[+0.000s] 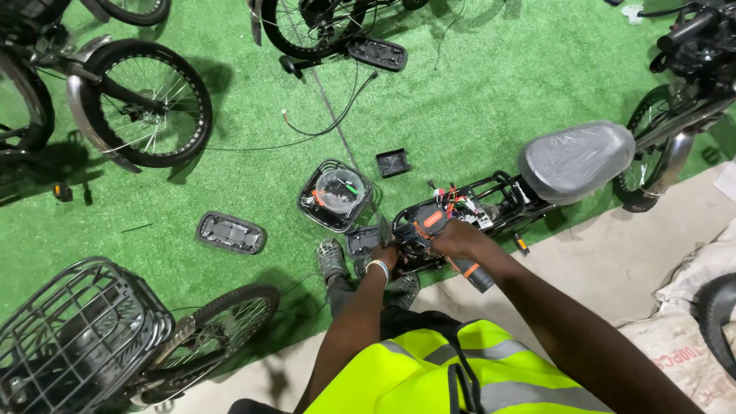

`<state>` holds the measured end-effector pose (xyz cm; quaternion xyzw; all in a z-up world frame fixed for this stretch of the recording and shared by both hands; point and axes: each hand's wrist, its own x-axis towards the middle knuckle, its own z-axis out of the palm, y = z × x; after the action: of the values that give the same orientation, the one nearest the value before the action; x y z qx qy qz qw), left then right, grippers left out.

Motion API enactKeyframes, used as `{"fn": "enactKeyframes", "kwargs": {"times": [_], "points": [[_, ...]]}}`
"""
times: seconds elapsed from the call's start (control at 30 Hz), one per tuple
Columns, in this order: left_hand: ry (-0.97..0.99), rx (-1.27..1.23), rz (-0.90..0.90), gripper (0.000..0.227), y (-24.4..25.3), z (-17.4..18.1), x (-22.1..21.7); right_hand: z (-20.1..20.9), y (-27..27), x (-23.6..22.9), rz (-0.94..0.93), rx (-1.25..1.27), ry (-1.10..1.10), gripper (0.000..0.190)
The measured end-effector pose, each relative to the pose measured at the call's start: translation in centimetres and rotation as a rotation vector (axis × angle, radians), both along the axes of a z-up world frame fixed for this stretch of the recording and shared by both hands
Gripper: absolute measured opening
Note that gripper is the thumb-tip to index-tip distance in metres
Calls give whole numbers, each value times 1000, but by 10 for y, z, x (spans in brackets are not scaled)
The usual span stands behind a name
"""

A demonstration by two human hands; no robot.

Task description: The person works on the central frame of an electric bicycle, handling wires and components within the battery compartment. They use a cordless drill to secure parts inside the frame and organize the wiring harness. The person also handles a plastic basket containing tools and parts during the process.

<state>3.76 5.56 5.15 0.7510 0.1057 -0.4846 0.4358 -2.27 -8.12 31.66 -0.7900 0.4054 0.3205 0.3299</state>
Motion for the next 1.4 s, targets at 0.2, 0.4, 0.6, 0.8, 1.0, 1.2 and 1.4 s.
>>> {"fn": "enactKeyframes", "kwargs": {"times": [0.2, 0.4, 0.6, 0.8, 1.0, 1.2, 1.4], "points": [[457, -448, 881, 64, -20, -51, -6, 18, 3, 6, 101, -32, 76, 66], [-32, -49, 65, 58, -12, -62, 7, 18, 5, 5, 26, 18, 18, 68], [-506, 54, -508, 54, 16, 123, 42, 20, 4, 7, 30, 6, 22, 69], [-558, 189, -773, 58, 18, 114, 50, 25, 7, 10, 49, -20, 106, 77], [-520, 135, -683, 57, 16, 85, 58, 39, 12, 13, 66, -20, 144, 71], [-139, -533, -355, 72, 26, 77, 72, 27, 11, 9, 48, -19, 109, 70], [4, -494, -395, 66, 26, 98, 91, 31, 11, 11, 92, -22, 158, 72]]}}
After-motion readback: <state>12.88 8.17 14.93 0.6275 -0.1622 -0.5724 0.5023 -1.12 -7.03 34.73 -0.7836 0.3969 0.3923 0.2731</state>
